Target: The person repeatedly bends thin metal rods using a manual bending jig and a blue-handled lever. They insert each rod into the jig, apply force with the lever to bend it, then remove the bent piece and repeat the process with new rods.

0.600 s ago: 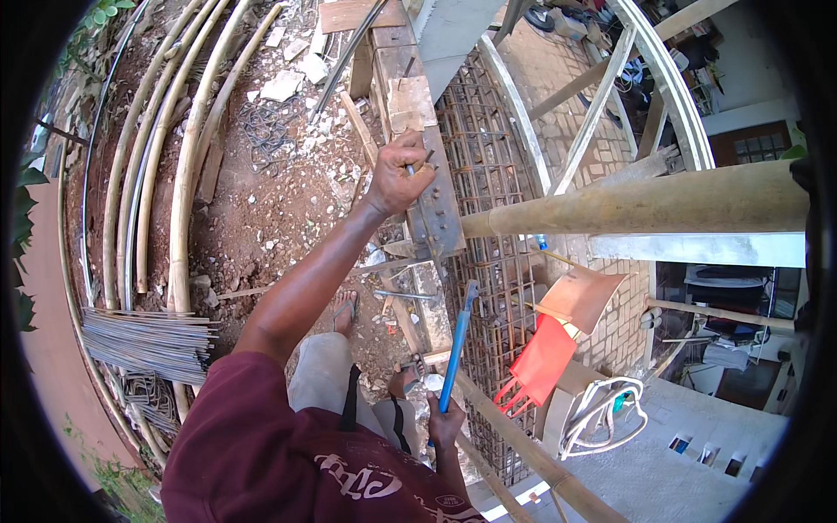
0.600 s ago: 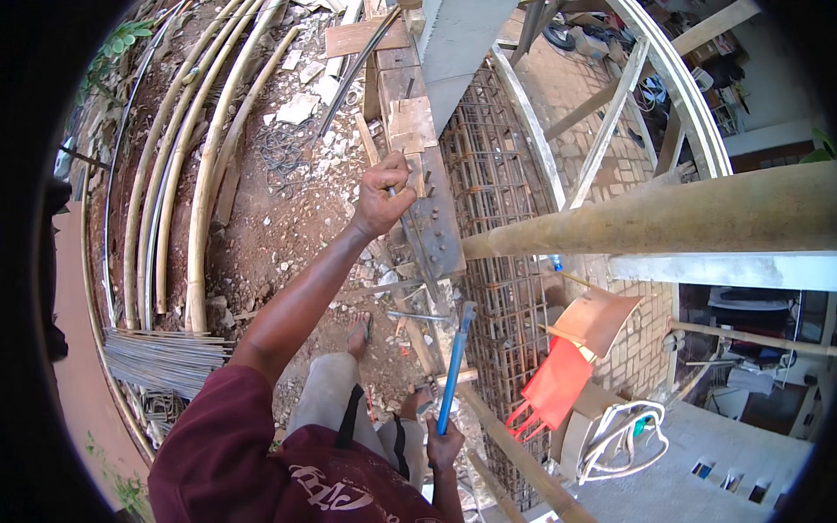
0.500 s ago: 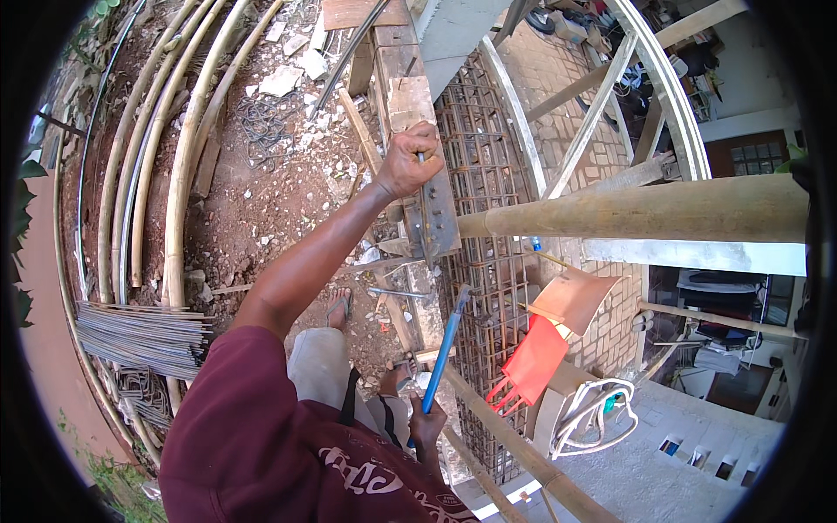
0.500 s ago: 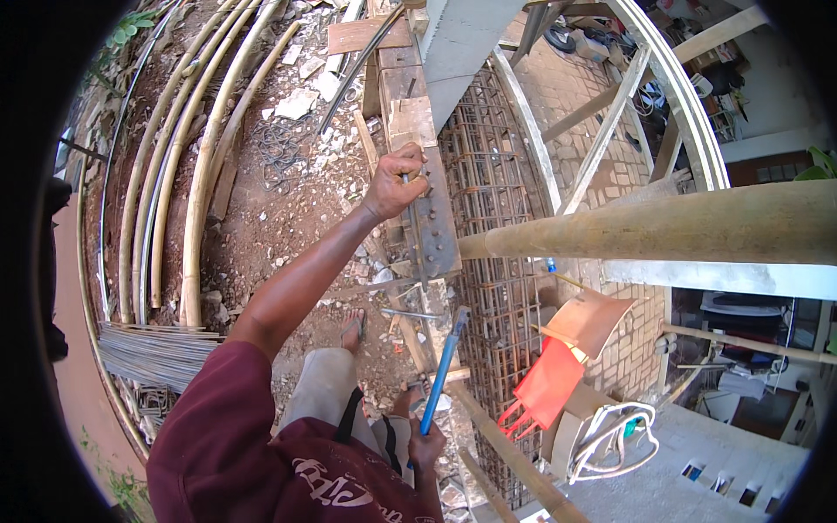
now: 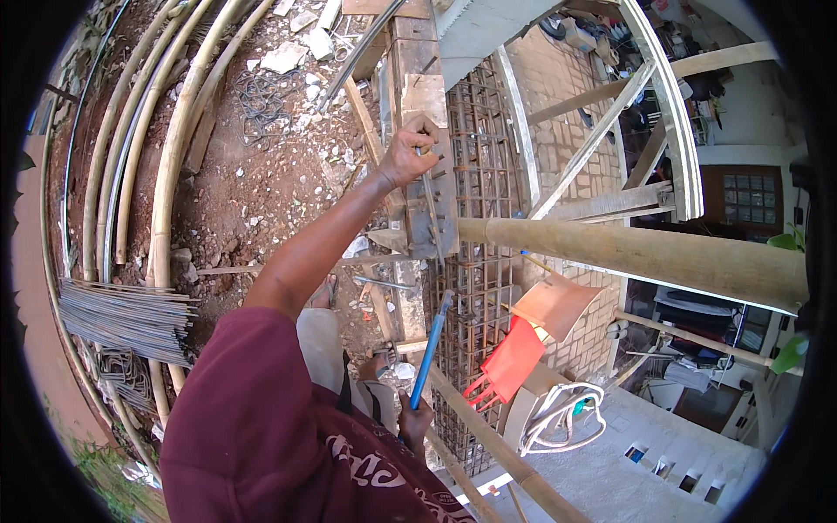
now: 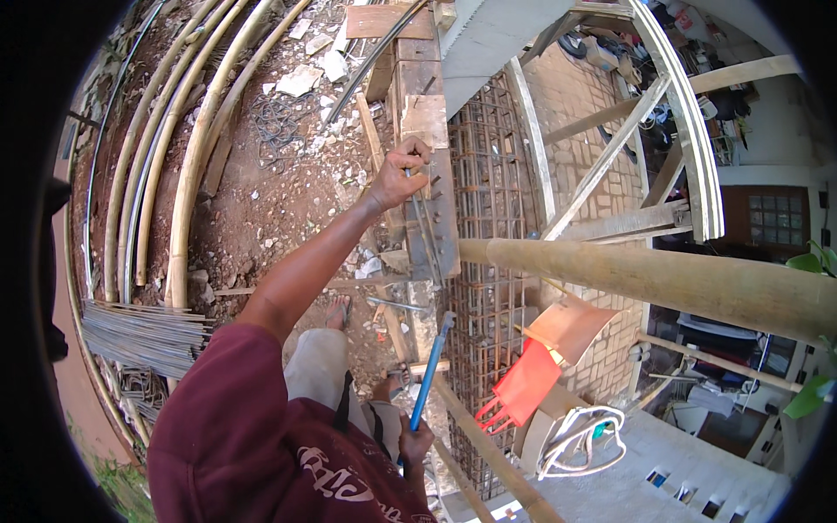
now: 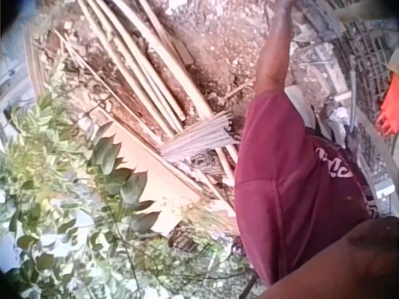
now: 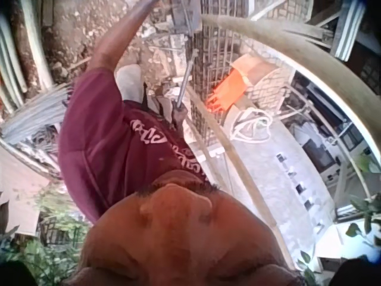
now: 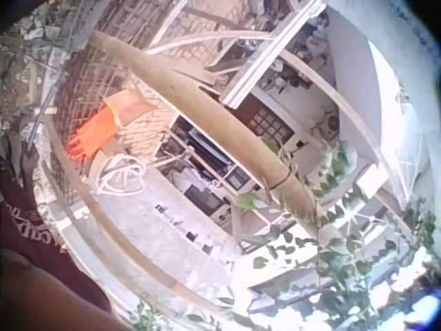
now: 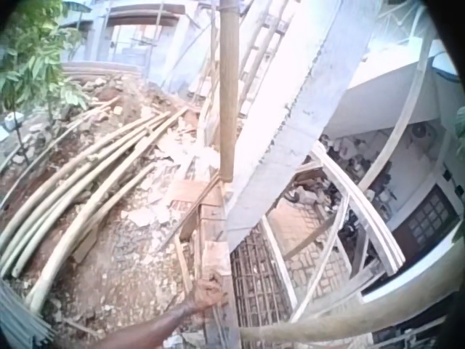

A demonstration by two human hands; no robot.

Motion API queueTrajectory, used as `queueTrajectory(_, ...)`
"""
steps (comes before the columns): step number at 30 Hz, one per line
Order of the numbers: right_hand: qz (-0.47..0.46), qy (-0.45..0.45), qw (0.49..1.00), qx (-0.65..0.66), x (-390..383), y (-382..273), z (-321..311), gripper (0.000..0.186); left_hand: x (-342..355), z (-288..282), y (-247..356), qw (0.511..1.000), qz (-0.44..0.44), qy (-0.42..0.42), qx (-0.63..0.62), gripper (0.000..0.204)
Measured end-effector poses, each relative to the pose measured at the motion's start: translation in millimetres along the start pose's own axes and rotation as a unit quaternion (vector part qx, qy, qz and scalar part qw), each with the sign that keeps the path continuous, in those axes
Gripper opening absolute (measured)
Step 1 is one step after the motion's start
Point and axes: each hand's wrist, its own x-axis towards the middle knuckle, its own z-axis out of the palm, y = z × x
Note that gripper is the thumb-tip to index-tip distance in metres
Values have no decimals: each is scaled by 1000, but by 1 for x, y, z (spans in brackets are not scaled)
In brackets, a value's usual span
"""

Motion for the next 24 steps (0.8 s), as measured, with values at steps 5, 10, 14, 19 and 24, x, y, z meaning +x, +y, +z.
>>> queueTrajectory(5, 39, -12, 999, 14, -3, -23, -1, 41, -39, -31, -39, 976, 5, 140, 164, 21)
queueTrajectory(10, 24, -23, 999, 1, 8, -44, 11, 39, -77, -19, -56, 871, -336, 302, -192, 37)
queueTrajectory(14, 18, -53, 998, 6, 20, -47, 15, 38, -90, -15, -48, 759, -527, 302, -236, 45)
queueTrajectory(19, 0, -95, 995, -21, 41, -48, 9, 34, -61, 5, -60, 849, -449, 268, -81, 48)
queueTrajectory(24, -68, -86, 984, -141, 43, -51, -26, 32, -46, 11, -104, 836, -461, 279, -101, 47)
